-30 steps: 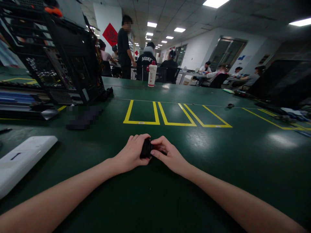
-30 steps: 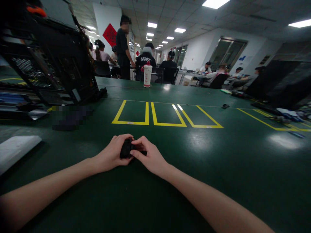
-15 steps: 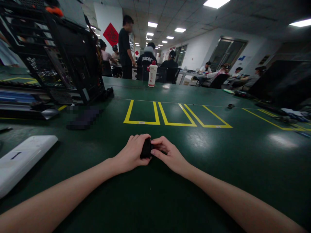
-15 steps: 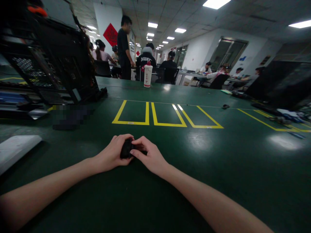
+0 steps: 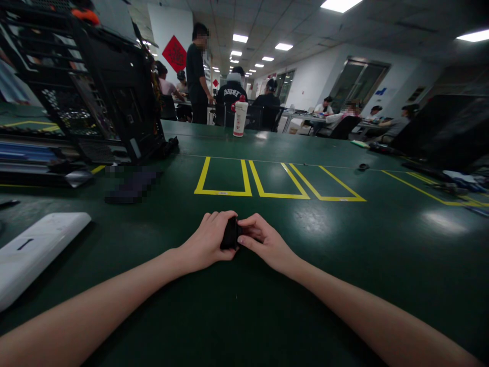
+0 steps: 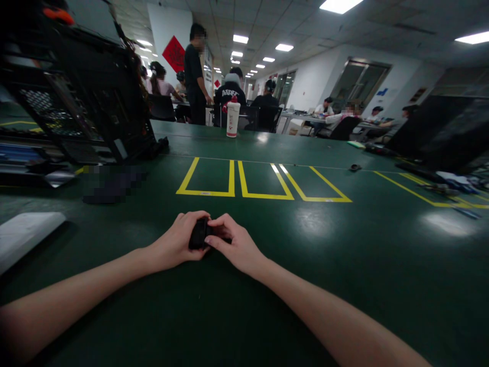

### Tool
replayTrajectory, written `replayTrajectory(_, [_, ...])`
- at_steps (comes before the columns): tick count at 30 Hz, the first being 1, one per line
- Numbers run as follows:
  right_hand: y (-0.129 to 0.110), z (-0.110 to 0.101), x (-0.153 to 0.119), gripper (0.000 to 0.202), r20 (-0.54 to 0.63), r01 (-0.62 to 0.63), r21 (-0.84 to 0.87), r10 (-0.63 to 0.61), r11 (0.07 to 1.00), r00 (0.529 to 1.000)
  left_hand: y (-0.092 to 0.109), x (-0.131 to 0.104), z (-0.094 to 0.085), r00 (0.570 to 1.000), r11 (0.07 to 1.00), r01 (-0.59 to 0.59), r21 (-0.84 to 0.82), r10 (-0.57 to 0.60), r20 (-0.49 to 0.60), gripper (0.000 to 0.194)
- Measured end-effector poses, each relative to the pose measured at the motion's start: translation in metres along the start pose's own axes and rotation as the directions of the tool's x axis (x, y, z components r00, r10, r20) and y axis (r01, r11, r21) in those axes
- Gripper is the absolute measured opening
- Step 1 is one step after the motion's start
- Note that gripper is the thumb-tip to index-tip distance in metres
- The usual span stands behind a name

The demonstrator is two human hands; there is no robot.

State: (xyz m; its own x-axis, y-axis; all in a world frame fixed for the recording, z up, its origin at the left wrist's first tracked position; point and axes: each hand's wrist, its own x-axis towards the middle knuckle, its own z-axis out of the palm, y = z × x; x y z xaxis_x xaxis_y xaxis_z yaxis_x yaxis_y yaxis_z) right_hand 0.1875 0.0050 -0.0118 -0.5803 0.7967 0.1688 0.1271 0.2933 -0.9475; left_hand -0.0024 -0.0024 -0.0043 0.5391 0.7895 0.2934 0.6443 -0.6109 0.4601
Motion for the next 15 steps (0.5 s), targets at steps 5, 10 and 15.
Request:
replayTrajectory(5, [-0.0026,-0.0012,0.0008,0.032,-0.011,-0.026,-0.062,0.025,0.998,1.000,0.0000,0.0002,-0.0002,1.000,1.000,0.008,0.009,-0.008,0.015,0.054])
replayTrajectory(10, [-0.0024,-0.0035,-0.0011,0.035,0.032,0.047,-0.064,-0.046,0.997,0.998,0.0007,0.0002,-0.0019,1.000,1.000,0.023,-0.006,-0.023,0.022,0.057])
replayTrajectory(15, [0.0007,-0.0012,0.0012,0.022,-0.004,0.016,-0.011,-0.016,1.000,1.000,0.0009,0.0006,-0.0022,1.000,1.000,0.014,-0.013,-0.014,0.024,0.054])
